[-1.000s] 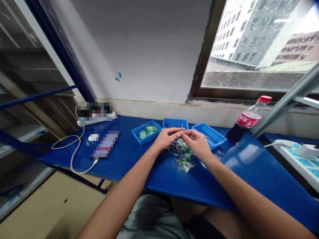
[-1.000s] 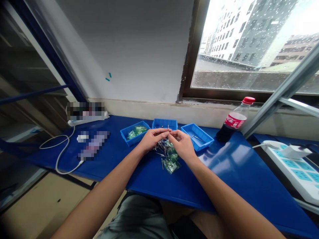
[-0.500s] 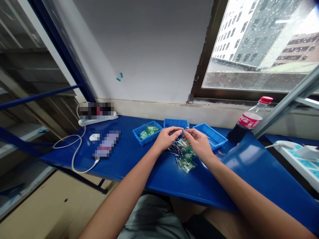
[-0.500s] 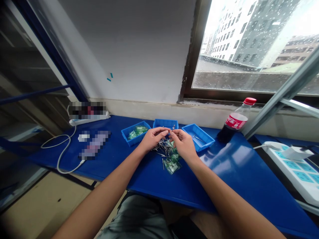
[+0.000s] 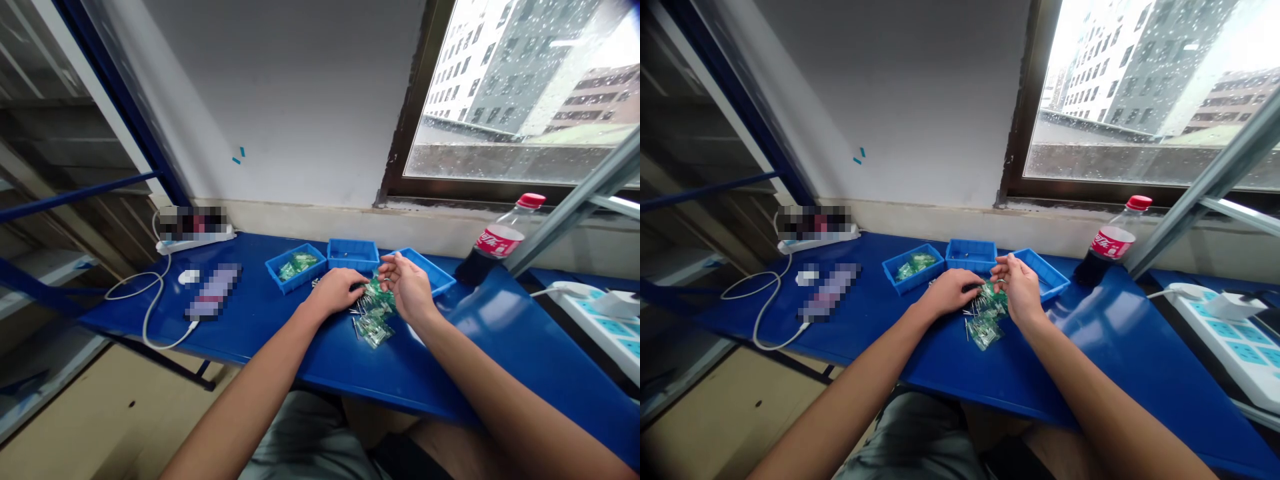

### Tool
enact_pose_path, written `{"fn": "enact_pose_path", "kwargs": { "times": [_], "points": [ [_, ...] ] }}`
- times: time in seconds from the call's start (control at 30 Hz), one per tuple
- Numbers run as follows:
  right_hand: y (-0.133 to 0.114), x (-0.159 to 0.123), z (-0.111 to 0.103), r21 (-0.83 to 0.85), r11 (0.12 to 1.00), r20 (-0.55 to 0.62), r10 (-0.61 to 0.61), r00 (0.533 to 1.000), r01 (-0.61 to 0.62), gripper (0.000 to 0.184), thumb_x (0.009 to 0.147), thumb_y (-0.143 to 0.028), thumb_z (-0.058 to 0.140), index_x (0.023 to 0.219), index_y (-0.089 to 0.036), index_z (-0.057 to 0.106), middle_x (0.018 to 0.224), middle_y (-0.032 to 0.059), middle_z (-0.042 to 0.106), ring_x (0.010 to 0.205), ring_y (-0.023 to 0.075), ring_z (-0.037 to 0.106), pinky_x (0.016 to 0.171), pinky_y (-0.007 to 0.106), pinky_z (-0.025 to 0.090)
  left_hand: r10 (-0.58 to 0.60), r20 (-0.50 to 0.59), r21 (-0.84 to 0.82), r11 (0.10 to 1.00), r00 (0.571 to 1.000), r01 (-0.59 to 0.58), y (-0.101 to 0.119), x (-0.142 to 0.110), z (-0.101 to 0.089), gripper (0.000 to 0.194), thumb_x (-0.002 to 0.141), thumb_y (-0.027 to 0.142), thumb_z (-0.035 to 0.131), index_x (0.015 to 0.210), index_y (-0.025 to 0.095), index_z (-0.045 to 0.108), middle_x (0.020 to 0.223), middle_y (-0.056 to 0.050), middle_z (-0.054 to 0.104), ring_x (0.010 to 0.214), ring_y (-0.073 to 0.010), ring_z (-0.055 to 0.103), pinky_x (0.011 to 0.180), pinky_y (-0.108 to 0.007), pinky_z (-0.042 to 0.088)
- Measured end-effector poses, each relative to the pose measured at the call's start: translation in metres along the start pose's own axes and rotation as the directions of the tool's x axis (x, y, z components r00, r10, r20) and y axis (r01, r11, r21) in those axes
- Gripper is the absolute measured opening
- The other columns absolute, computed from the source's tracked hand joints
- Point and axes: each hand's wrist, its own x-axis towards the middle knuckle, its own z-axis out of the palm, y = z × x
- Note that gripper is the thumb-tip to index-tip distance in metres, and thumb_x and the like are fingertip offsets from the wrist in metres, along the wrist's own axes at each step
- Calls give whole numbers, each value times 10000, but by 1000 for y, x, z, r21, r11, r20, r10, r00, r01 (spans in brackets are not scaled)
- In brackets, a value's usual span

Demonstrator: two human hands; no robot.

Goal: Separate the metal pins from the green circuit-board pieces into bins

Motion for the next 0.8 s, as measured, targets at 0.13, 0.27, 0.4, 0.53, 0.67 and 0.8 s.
{"fn": "enact_pose_path", "kwargs": {
  "times": [0.13,0.27,0.4,0.53,0.67,0.8],
  "points": [
    [-1,-3,3,-45,999,29,-22,999,23,379,858,-565,797,897,-194,729,736,31,683,604,160,606,467,266,434,1,-19,-16,1000,1000,-2,3,0,-2,269,966,305,684,1181,190,797,1200,-89,803,1094,-248,751,978,-335,569],
    [-2,-3,4,-75,997,46,-17,999,20,388,863,-586,785,889,-202,729,737,25,673,594,152,589,475,270,420,20,14,-29,999,1000,-20,2,1,-1,290,936,344,738,1174,189,797,1201,-100,798,1090,-252,747,967,-339,565],
    [-2,-4,4,-85,996,48,-31,998,35,376,871,-581,775,877,-208,726,731,19,663,579,146,569,483,278,410,24,5,-33,999,1000,-24,1,2,0,247,938,312,737,1145,195,804,1152,-92,810,1054,-251,751,953,-350,559],
    [-2,-3,4,-89,996,44,-14,999,18,379,859,-585,776,869,-210,723,725,16,655,581,151,564,485,284,405,55,22,-11,998,998,-55,3,3,1,179,949,222,682,1065,213,818,1078,-74,816,1002,-234,747,925,-342,560],
    [-1,-2,3,-82,996,42,-13,999,16,376,857,-578,781,876,-206,729,722,16,657,585,148,566,492,278,412,70,-48,-21,997,996,-71,6,3,3,255,967,300,683,1179,200,783,1234,-104,779,1180,-268,705,1065,-401,534],
    [-1,-2,2,-83,996,47,-21,999,25,368,869,-568,779,884,-203,731,717,15,659,589,146,572,499,273,423,70,-30,12,998,997,-70,7,6,6,478,927,347,733,1377,190,693,1472,-139,662,1355,-318,624,1160,-472,489]
  ]
}}
